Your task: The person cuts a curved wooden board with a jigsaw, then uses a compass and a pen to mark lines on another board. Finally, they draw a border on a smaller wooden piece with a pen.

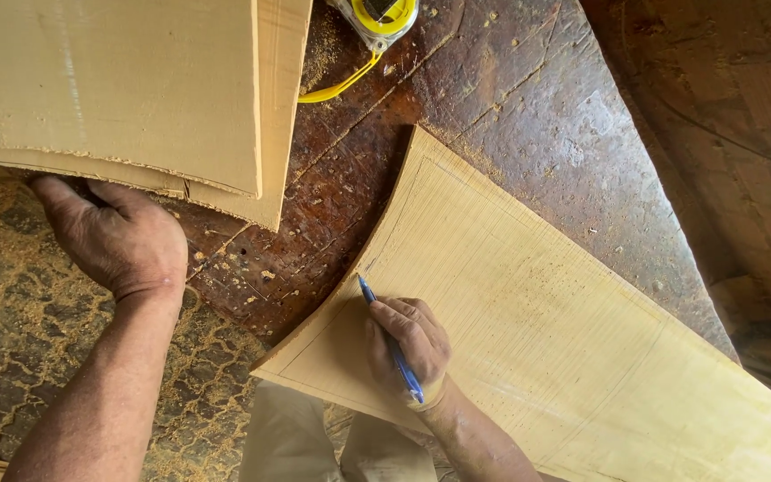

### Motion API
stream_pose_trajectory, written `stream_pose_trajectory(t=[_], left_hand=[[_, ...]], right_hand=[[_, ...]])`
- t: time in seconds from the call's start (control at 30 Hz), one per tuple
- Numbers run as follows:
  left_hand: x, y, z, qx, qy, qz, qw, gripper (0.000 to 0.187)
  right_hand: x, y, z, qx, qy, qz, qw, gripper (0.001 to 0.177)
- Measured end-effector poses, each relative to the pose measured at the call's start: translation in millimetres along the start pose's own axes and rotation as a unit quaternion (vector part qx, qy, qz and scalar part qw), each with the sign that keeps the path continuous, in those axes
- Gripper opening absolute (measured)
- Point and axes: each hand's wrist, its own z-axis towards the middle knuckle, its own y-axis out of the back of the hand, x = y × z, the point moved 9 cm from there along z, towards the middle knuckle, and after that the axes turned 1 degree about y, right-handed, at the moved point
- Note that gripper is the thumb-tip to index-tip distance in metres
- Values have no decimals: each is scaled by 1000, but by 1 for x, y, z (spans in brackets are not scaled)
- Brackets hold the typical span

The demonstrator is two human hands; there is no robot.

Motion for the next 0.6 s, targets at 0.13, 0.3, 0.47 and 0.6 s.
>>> stream_pose_trajectory(t=[0.13, 0.3, 0.47, 0.6], left_hand=[[8, -1, -1, 6, 14, 11, 1000, 46], [10, -2, -1, 13, -5, -8, 1000, 51], [16, -3, -1, 10, 3, 20, 1000, 54], [15, -2, -2, 10, -10, 11, 1000, 57]], right_hand=[[3, 1, 0, 10, 8, 9, 1000, 27], [5, -1, 2, 12, 6, 2, 1000, 28], [6, -1, 0, 27, 28, 11, 999, 31], [7, -3, -1, 35, 31, 15, 999, 32]])
